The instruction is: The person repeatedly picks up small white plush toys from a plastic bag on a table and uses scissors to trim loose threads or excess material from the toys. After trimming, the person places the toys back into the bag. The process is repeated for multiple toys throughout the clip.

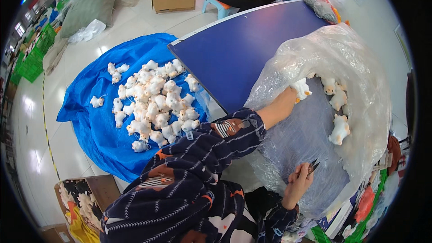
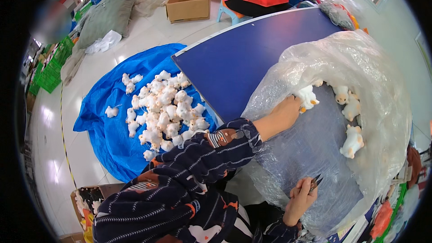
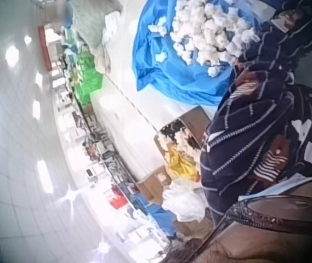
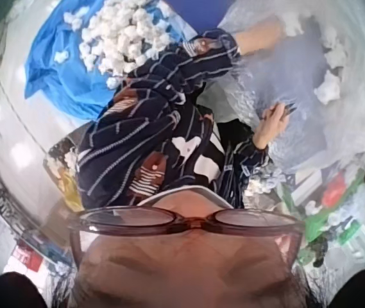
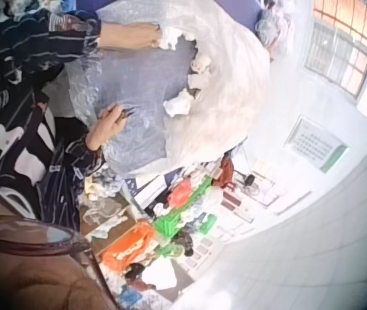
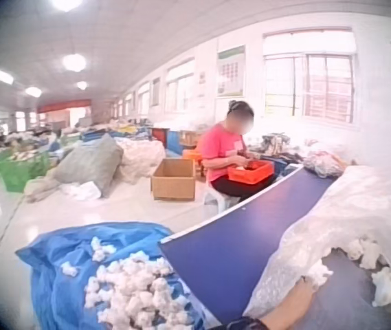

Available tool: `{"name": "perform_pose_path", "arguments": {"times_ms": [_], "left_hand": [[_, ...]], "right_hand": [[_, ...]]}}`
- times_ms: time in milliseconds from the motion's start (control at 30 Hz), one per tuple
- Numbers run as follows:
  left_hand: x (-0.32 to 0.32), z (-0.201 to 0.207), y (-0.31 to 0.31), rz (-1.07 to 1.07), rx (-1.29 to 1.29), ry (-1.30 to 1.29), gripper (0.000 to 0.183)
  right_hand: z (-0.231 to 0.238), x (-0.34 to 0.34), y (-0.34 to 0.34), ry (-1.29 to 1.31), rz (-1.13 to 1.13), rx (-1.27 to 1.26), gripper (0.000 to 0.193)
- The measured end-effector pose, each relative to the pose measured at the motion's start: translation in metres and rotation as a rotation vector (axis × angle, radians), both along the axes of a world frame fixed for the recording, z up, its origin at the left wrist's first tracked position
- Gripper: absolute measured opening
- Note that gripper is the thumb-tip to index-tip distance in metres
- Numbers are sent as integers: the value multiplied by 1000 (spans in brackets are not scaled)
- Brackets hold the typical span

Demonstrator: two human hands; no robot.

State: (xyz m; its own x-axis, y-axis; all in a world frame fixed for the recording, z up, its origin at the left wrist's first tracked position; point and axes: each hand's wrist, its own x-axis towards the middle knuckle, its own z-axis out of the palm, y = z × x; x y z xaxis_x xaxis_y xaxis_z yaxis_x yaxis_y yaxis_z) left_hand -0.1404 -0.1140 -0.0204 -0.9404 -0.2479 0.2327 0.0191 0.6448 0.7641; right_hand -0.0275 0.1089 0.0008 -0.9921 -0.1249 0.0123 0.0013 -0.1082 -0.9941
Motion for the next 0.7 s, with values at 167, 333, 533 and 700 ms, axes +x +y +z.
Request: {"name": "perform_pose_path", "arguments": {"times_ms": [167, 333, 533, 700], "left_hand": [[1, 6, 2, -176, -27, 22, 14], [78, 30, 22, -327, 19, 584, 15], [128, 53, 37, -743, 1098, 50, 21], [125, 51, 32, -809, 1482, -23, 27]], "right_hand": [[1, 0, -3, 9, -48, 28, 19], [17, 3, -5, 209, -117, 241, 24], [22, 0, -15, 346, -11, 449, 43], [24, 10, -20, 202, 136, 428, 29]]}}
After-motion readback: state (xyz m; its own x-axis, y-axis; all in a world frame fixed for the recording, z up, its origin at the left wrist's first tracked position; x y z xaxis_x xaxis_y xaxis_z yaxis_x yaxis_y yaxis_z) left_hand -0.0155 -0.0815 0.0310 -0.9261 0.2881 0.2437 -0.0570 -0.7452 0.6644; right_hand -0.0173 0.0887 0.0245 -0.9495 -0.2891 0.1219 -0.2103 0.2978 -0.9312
